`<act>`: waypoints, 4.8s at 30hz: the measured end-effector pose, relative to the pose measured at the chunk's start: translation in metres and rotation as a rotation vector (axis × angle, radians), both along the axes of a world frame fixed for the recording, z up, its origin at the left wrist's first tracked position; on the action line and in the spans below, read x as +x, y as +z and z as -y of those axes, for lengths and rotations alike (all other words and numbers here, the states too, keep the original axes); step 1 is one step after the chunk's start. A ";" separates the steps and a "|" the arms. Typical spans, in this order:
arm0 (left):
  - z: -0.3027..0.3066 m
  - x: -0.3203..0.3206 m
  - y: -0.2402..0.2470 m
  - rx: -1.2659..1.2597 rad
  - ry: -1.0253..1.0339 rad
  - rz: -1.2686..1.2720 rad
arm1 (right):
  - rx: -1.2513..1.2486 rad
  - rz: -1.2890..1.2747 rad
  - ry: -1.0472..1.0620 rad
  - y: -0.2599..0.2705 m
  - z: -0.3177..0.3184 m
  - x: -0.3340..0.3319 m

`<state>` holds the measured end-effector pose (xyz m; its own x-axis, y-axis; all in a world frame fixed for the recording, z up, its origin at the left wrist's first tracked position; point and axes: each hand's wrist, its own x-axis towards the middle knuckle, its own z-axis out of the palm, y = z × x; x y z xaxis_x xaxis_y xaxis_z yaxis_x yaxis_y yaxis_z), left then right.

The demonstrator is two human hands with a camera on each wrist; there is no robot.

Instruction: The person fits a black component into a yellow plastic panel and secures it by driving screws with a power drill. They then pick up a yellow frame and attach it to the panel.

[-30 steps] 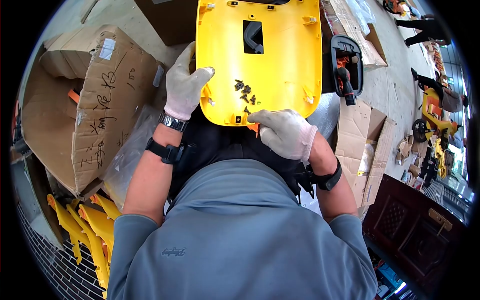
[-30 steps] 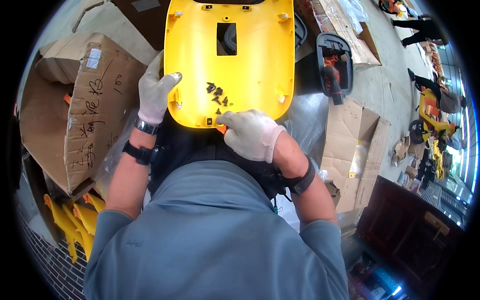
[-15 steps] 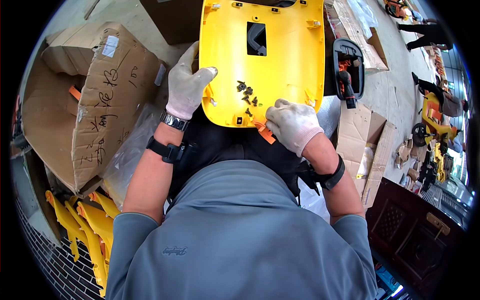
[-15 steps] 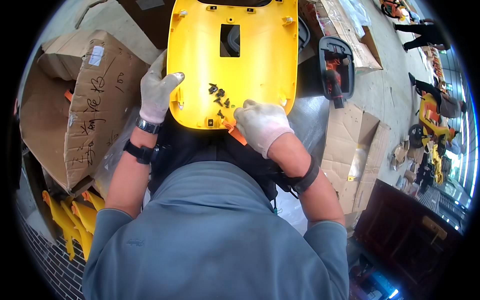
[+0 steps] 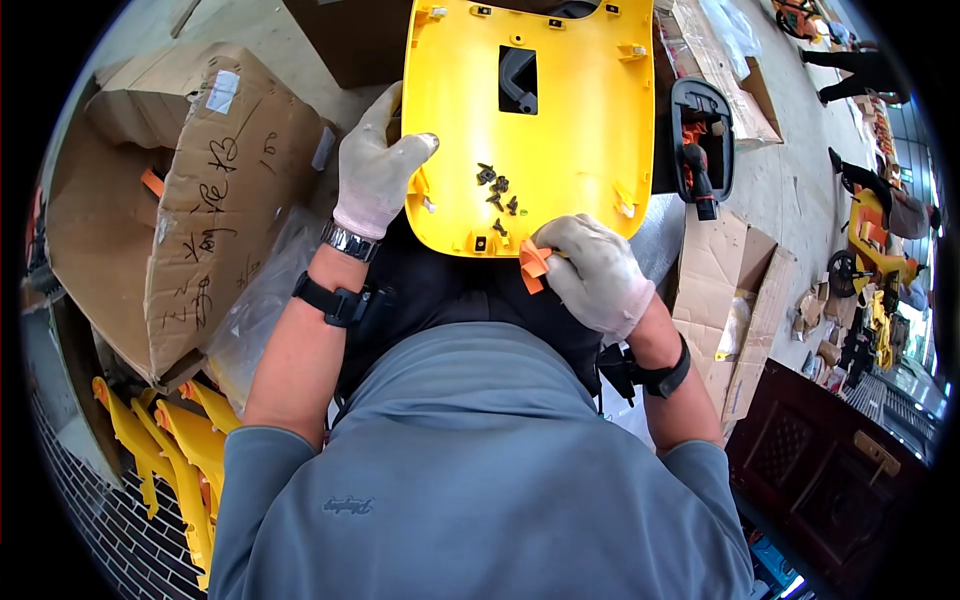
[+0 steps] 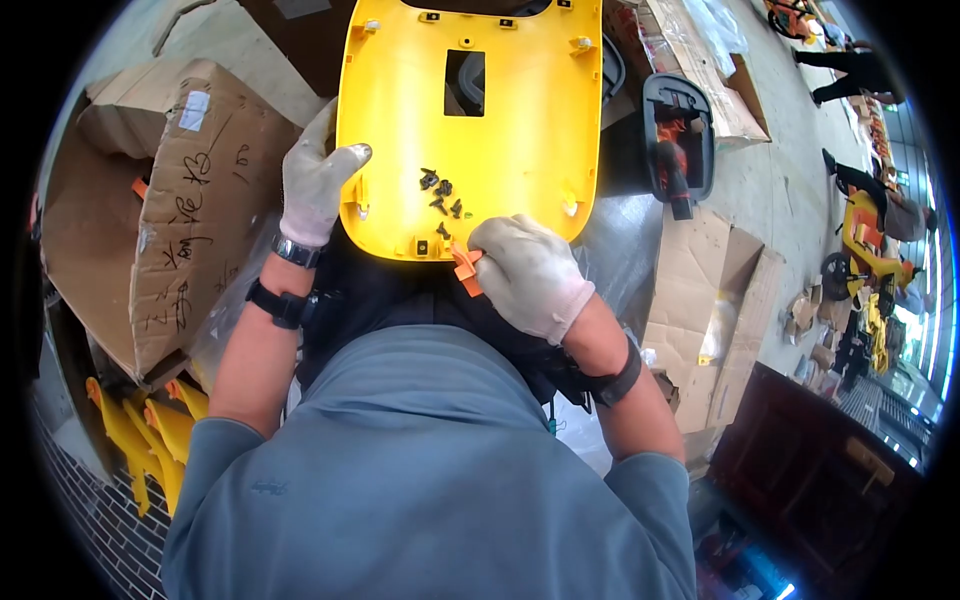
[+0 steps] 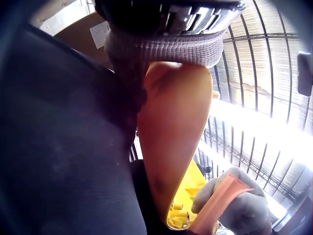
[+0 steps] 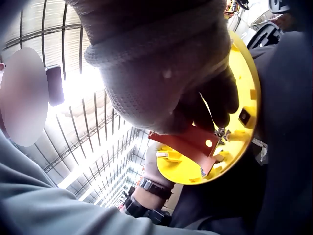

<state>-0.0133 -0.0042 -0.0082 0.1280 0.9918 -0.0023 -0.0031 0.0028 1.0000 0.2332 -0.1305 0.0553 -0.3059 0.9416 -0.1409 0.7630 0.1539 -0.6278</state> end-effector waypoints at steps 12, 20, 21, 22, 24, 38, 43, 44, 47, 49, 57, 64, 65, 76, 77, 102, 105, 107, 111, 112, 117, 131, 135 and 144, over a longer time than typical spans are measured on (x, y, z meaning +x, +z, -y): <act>0.000 0.001 0.006 -0.022 -0.037 -0.028 | 0.310 0.167 0.209 -0.018 -0.010 -0.013; -0.002 0.000 -0.001 -0.004 -0.028 0.042 | 0.284 0.177 0.151 -0.034 -0.008 -0.021; -0.002 0.000 -0.001 0.000 -0.024 0.034 | 0.286 0.178 0.143 -0.035 -0.007 -0.022; -0.002 0.001 0.000 0.004 -0.020 0.025 | 0.290 0.179 0.135 -0.035 -0.007 -0.023; -0.002 0.000 0.000 0.013 -0.020 0.008 | 0.304 0.160 0.097 -0.040 -0.005 -0.026; 0.000 0.003 -0.003 0.016 0.019 0.031 | 0.369 0.100 0.000 -0.052 -0.001 -0.022; -0.001 0.002 -0.006 0.003 0.024 -0.012 | 0.395 0.061 0.003 -0.056 0.001 -0.016; 0.000 0.002 -0.006 -0.004 0.028 0.005 | 0.400 0.067 0.009 -0.055 0.001 -0.015; 0.000 0.002 -0.006 -0.011 0.017 0.009 | 0.418 0.079 0.023 -0.052 0.000 -0.016; -0.001 0.001 -0.006 -0.018 0.009 0.019 | 0.433 0.085 0.017 -0.052 -0.001 -0.017; -0.001 0.001 -0.003 -0.058 -0.001 0.035 | 0.301 0.213 -0.028 -0.051 -0.005 -0.024; 0.000 0.002 0.000 -0.069 -0.002 0.046 | 0.351 0.183 -0.051 -0.052 -0.003 -0.022; 0.001 0.004 0.003 -0.074 0.006 0.051 | 0.378 0.173 -0.032 -0.053 -0.002 -0.019; -0.002 0.006 0.007 -0.061 -0.026 -0.022 | 0.316 0.179 0.013 -0.053 -0.004 -0.018; -0.001 0.006 0.008 -0.068 -0.027 -0.041 | 0.296 0.187 0.027 -0.052 -0.005 -0.019; 0.087 0.019 0.010 0.859 -0.648 -0.978 | 0.043 -0.027 -0.095 -0.032 -0.008 -0.016; 0.086 0.018 0.015 0.852 -0.648 -0.962 | 0.077 -0.316 -0.109 0.008 0.007 0.007; 0.088 0.017 0.012 0.873 -0.632 -0.972 | 0.033 -0.312 -0.165 0.034 0.019 0.028; 0.088 0.016 0.008 0.891 -0.629 -0.974 | 0.113 -0.150 -0.549 0.016 0.032 0.044; 0.088 0.017 0.008 0.895 -0.622 -0.978 | 0.142 -0.089 -0.520 0.013 0.034 0.041; 0.087 0.018 0.011 0.909 -0.612 -0.984 | 0.093 0.106 -0.418 0.007 0.041 0.029; 0.083 0.015 0.017 0.898 -0.671 -0.933 | -0.139 0.273 -0.182 0.017 0.035 0.017; 0.081 0.015 0.023 0.889 -0.708 -0.942 | -0.081 0.225 -0.071 0.002 0.028 0.006; 0.078 0.012 0.029 0.777 -0.774 -0.892 | -0.054 0.224 -0.085 -0.014 0.019 0.004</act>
<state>-0.0018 -0.0825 0.0205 0.8781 0.4587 0.1364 0.3704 -0.8319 0.4131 0.2376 -0.1491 0.0413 -0.1813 0.9518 -0.2475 0.8931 0.0540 -0.4466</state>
